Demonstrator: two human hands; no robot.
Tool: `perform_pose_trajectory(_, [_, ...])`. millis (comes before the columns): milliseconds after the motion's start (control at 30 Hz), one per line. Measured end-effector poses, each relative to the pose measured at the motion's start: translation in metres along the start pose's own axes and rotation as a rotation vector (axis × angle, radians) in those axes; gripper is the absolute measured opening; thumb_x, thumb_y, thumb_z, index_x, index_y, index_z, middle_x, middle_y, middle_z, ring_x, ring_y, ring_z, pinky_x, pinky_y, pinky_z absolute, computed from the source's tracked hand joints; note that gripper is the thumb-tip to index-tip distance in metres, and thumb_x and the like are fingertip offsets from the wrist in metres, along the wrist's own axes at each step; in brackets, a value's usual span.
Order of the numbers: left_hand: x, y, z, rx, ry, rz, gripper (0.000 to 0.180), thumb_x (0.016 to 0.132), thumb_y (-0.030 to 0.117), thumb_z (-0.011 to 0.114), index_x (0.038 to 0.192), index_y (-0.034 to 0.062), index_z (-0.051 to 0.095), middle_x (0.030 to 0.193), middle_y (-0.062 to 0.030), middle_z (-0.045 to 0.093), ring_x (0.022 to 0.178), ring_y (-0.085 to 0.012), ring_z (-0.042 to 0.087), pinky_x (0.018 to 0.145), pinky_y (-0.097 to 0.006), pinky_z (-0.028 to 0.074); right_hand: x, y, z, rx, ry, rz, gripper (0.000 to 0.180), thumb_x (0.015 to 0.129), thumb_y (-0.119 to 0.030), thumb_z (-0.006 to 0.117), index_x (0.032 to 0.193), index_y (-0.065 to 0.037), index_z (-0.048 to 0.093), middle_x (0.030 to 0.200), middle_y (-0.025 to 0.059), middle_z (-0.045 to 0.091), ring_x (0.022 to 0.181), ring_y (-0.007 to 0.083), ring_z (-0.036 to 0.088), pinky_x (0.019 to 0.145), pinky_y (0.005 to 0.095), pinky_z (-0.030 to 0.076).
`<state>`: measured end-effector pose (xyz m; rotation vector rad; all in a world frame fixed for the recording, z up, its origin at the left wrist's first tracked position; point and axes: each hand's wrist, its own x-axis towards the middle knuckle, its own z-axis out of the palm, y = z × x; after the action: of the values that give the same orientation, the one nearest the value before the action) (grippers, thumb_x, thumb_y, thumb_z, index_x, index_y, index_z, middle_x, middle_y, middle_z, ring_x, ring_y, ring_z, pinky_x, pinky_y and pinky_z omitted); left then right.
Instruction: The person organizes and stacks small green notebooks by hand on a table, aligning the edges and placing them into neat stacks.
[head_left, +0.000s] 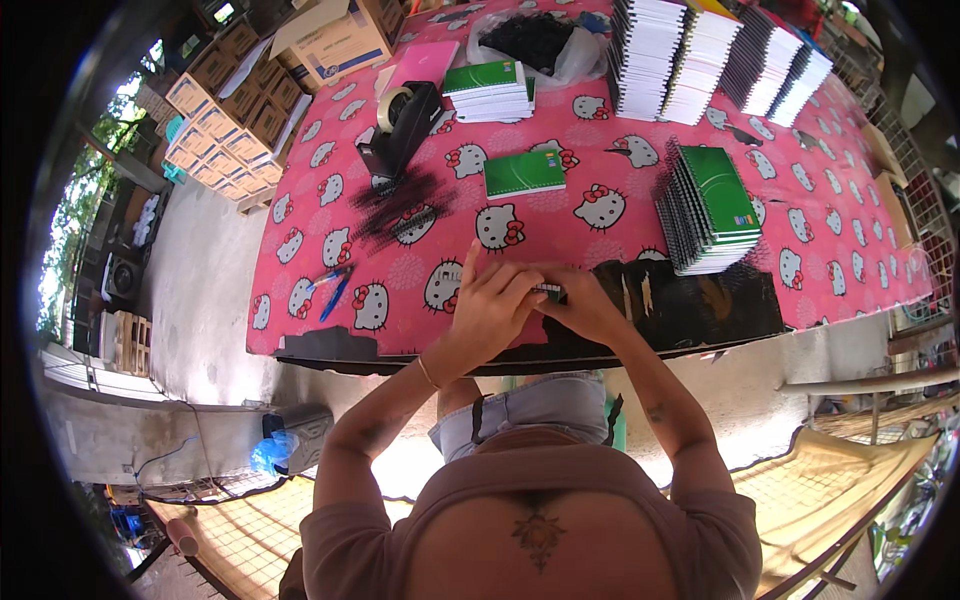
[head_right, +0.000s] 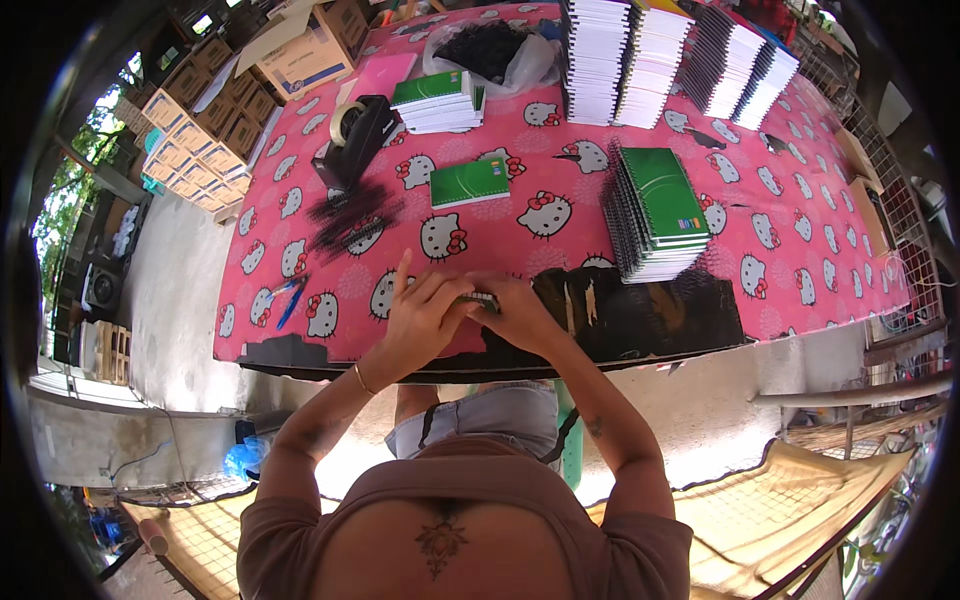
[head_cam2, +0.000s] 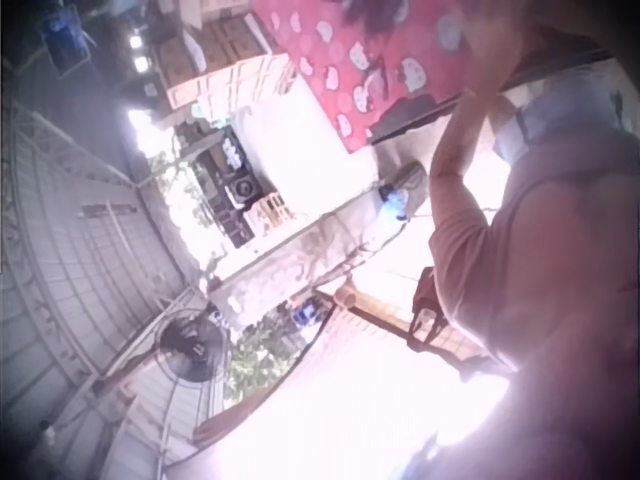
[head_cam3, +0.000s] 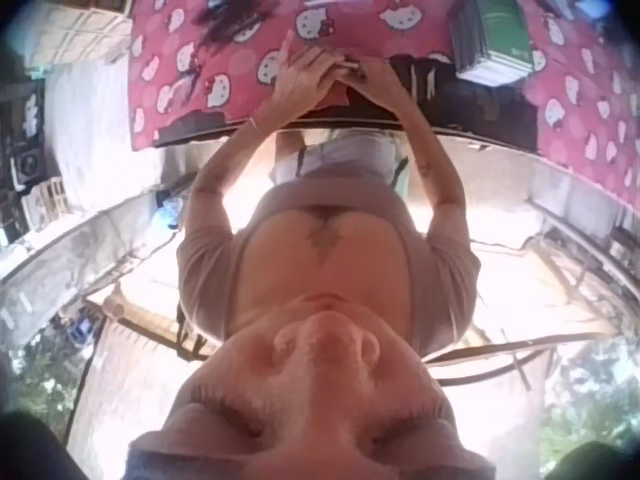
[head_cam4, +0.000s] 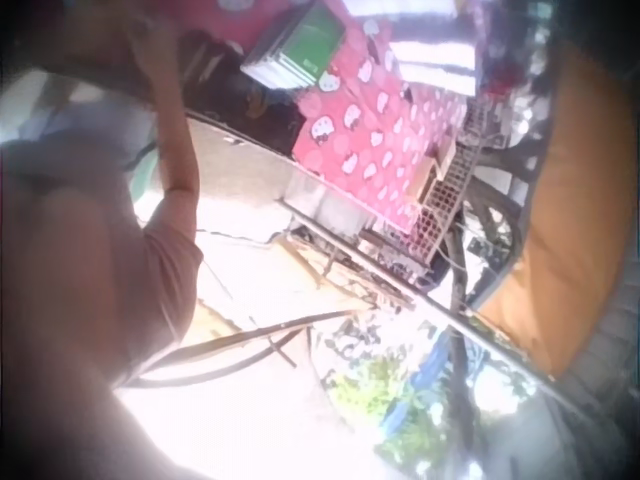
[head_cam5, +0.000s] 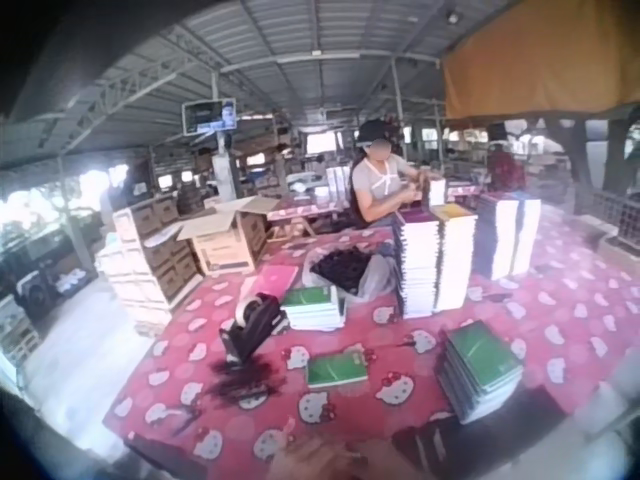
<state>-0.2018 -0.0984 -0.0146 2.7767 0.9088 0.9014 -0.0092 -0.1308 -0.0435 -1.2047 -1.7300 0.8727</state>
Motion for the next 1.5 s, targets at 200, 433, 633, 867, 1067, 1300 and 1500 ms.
perform_pose_trajectory(200, [0.002, 0.009, -0.002, -0.048, 0.034, -0.047, 0.019, 0.09, 0.024, 0.071, 0.104, 0.012, 0.068, 0.092, -0.0017, 0.068, 0.091, -0.0217, 0.067, 0.113, -0.056, 0.03, -0.012, -0.006, -0.035, 0.238, 0.003, 0.006, 0.026, 0.086, -0.003, 0.074, 0.111, 0.003, 0.069, 0.098, 0.012, 0.073, 0.093, 0.0161, 0.07, 0.081, 0.0289, 0.055])
perform_pose_trajectory(433, [0.004, 0.007, 0.005, -0.014, 0.105, 0.012, 0.02, 0.087, 0.025, 0.073, 0.101, 0.0116, 0.068, 0.089, -0.002, 0.068, 0.089, -0.0226, 0.066, 0.109, -0.052, 0.035, -0.005, 0.008, -0.042, 0.237, -0.079, -0.003, 0.015, 0.087, -0.003, 0.072, 0.1, 0.004, 0.071, 0.093, 0.0092, 0.072, 0.086, 0.0147, 0.071, 0.075, 0.0277, 0.056])
perform_pose_trajectory(633, [0.007, 0.022, -0.017, -0.033, 0.019, -0.022, 0.023, 0.083, 0.018, 0.074, 0.101, 0.0055, 0.066, 0.089, -0.0093, 0.067, 0.081, -0.0314, 0.064, 0.079, -0.042, 0.052, -0.002, -0.009, -0.027, -0.15, 0.081, -0.039, 0.031, 0.081, -0.007, 0.078, 0.109, 0.0, 0.067, 0.088, 0.0083, 0.065, 0.081, 0.0211, 0.068, 0.071, 0.0304, 0.055])
perform_pose_trajectory(867, [0.077, 0.064, -0.055, -0.769, 0.225, -0.293, 0.021, 0.09, 0.01, 0.072, 0.105, -0.0005, 0.06, 0.085, -0.011, 0.065, 0.081, -0.02, 0.071, 0.061, -0.033, 0.06, -0.035, -0.107, -0.04, 0.114, 0.381, -0.091, 0.072, 0.083, -0.02, 0.08, 0.145, -0.006, 0.047, 0.131, 0.0166, 0.051, 0.12, 0.0286, 0.055, 0.084, 0.037, 0.056])
perform_pose_trajectory(1067, [0.183, 0.104, -0.045, -1.018, 0.184, -0.124, 0.026, 0.095, 0.015, 0.068, 0.119, 0.0041, 0.062, 0.108, -0.0138, 0.065, 0.091, -0.0184, 0.067, 0.075, -0.029, 0.055, -0.039, -0.123, -0.123, -0.111, 0.534, -0.129, 0.072, 0.085, -0.004, 0.07, 0.15, 0.0, 0.04, 0.143, 0.0199, 0.049, 0.134, 0.0285, 0.049, 0.107, 0.0365, 0.043])
perform_pose_trajectory(1300, [0.284, 0.067, 0.038, -0.671, -0.028, 0.181, 0.032, 0.091, 0.022, 0.07, 0.122, 0.0149, 0.068, 0.105, -0.016, 0.061, 0.104, -0.0349, 0.057, 0.09, -0.043, 0.047, -0.038, -0.081, -0.252, 0.332, 0.498, 0.17, 0.054, 0.09, -0.005, 0.063, 0.142, 0.002, 0.05, 0.118, 0.0089, 0.066, 0.096, 0.0196, 0.067, 0.085, 0.0326, 0.054])
perform_pose_trajectory(1500, [0.285, 0.061, 0.103, -0.322, -0.132, 0.24, 0.033, 0.09, 0.029, 0.07, 0.121, 0.0192, 0.07, 0.107, -0.0087, 0.062, 0.109, -0.0311, 0.055, 0.093, -0.04, 0.044, -0.059, -0.02, -0.257, -0.562, 0.552, 0.204, 0.036, 0.088, -0.01, 0.067, 0.123, -0.002, 0.068, 0.097, 0.02, 0.065, 0.086, 0.0329, 0.065, 0.081, 0.0397, 0.052])
